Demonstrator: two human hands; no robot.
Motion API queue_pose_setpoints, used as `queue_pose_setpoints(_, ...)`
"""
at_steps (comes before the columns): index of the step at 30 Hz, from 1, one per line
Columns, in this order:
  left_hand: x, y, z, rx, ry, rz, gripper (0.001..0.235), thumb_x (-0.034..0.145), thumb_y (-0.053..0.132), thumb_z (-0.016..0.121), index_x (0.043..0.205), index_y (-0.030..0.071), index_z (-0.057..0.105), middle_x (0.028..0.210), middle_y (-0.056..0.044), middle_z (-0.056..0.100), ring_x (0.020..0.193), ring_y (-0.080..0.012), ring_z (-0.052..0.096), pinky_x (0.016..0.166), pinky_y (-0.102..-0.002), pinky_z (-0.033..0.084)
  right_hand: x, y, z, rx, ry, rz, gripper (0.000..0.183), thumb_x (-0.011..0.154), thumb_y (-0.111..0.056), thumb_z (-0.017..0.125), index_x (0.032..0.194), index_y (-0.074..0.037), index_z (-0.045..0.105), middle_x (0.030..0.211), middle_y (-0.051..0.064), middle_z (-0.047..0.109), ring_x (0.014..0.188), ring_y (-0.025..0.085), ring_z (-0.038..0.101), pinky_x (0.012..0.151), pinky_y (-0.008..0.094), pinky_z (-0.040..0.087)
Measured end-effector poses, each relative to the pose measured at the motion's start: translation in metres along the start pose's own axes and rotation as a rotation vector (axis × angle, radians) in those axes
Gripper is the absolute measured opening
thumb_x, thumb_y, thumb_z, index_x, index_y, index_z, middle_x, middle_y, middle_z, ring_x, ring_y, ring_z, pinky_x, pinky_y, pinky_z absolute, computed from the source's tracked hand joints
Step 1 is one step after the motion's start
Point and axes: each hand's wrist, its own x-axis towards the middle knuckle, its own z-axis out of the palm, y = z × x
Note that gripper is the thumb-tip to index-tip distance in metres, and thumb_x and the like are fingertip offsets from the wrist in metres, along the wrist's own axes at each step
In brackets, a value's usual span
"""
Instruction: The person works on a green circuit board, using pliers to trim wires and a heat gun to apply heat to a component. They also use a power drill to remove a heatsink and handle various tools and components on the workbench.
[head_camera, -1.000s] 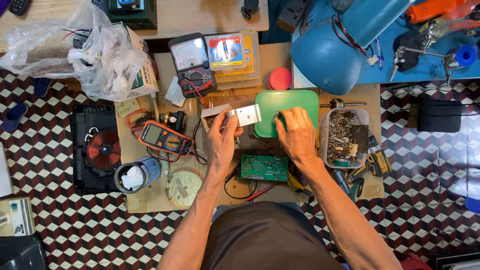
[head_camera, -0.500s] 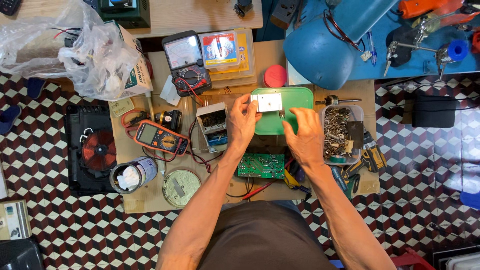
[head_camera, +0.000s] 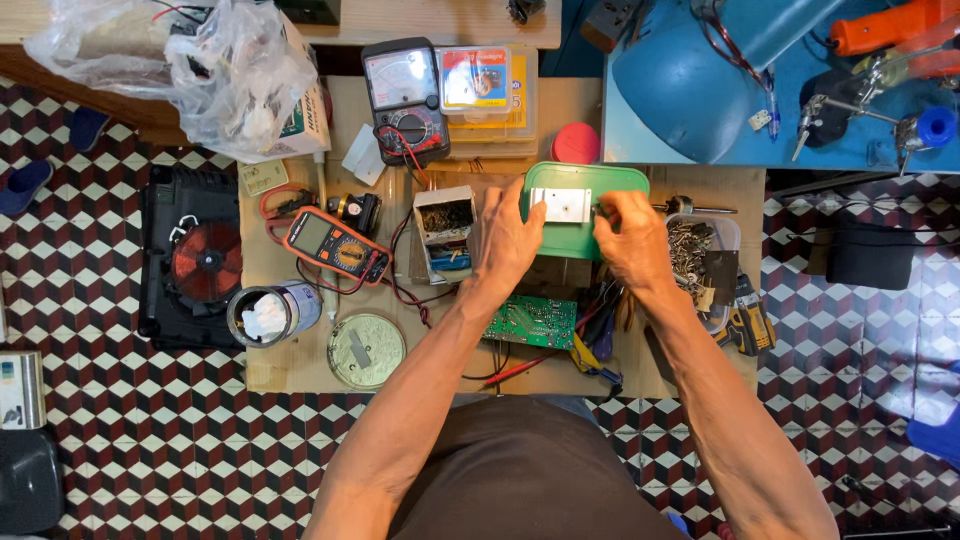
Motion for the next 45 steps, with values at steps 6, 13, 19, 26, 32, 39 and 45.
queue_pose_setpoints(6, -0.047, 0.004, -0.043, -0.706, -0.368, -0.383, 0.044, 0.097, 0.034, 0.068, 0.129, 0.005, 0.067, 0.112, -0.012, 0.074, 0.09, -0.0196, 0.072, 0.081, -0.033, 0.057, -0.052, -0.065, -0.019, 0.141, 0.177, 0.106, 0.038, 0.094, 0.002, 0.071, 0.131, 0.0, 0.06, 0.107, 0.015, 0.062, 0.087, 0.026, 0.066, 0.078, 0.034, 0.057)
queue_pose_setpoints(13, -0.116, -0.048, -0.056, -1.197, -0.34, -0.768, 0.042, 0.102, 0.027, 0.069, 0.129, -0.004, 0.069, 0.11, -0.013, 0.071, 0.089, -0.0148, 0.068, 0.078, -0.027, 0.058, -0.105, -0.116, 0.043, 0.25, -0.09, -0.051, 0.059, 0.09, -0.001, 0.075, 0.144, -0.006, 0.05, 0.114, 0.016, 0.064, 0.102, 0.028, 0.067, 0.089, 0.037, 0.055)
queue_pose_setpoints(19, -0.14, -0.103, -0.079, -1.133, -0.25, -0.89, 0.04, 0.098, 0.027, 0.065, 0.127, 0.0, 0.064, 0.108, -0.011, 0.072, 0.092, -0.019, 0.073, 0.081, -0.029, 0.061, -0.135, -0.06, 0.075, -0.26, -0.315, -0.141, 0.086, 0.072, -0.017, 0.084, 0.145, 0.0, 0.042, 0.14, 0.023, 0.053, 0.129, 0.038, 0.05, 0.105, 0.047, 0.041)
queue_pose_setpoints(26, -0.151, -0.123, -0.114, -1.095, -0.276, -0.809, 0.045, 0.1, 0.024, 0.066, 0.135, -0.005, 0.064, 0.108, -0.01, 0.07, 0.093, -0.0156, 0.072, 0.085, -0.028, 0.062, -0.141, -0.01, 0.118, -0.573, -0.46, -0.266, 0.098, 0.068, -0.026, 0.086, 0.149, 0.0, 0.038, 0.139, 0.019, 0.052, 0.132, 0.034, 0.047, 0.111, 0.047, 0.037)
queue_pose_setpoints(32, -0.149, -0.114, -0.126, -1.029, -0.295, -0.795, 0.045, 0.098, 0.023, 0.065, 0.134, -0.003, 0.061, 0.107, -0.012, 0.073, 0.089, -0.0164, 0.072, 0.08, -0.027, 0.061, -0.133, -0.011, 0.121, -0.591, -0.516, -0.286, 0.096, 0.065, -0.027, 0.086, 0.145, 0.002, 0.042, 0.134, 0.017, 0.053, 0.126, 0.032, 0.05, 0.108, 0.047, 0.038)
queue_pose_setpoints(39, -0.129, -0.092, -0.128, -1.14, -0.322, -0.779, 0.029, 0.098, 0.016, 0.065, 0.118, -0.004, 0.062, 0.109, -0.014, 0.072, 0.091, -0.0186, 0.074, 0.082, -0.03, 0.063, -0.142, -0.049, 0.055, -0.437, -0.337, -0.291, 0.096, 0.063, -0.028, 0.089, 0.142, 0.004, 0.045, 0.136, 0.019, 0.054, 0.126, 0.037, 0.051, 0.109, 0.047, 0.041)
queue_pose_setpoints(45, -0.096, -0.051, -0.142, -1.154, -0.432, -0.633, 0.026, 0.099, 0.017, 0.062, 0.12, 0.002, 0.059, 0.11, -0.015, 0.075, 0.087, -0.0168, 0.07, 0.077, -0.03, 0.06, -0.161, -0.087, -0.034, 0.127, -0.269, 0.063, 0.101, 0.066, -0.024, 0.089, 0.151, 0.001, 0.04, 0.147, 0.02, 0.05, 0.137, 0.032, 0.05, 0.114, 0.043, 0.041)
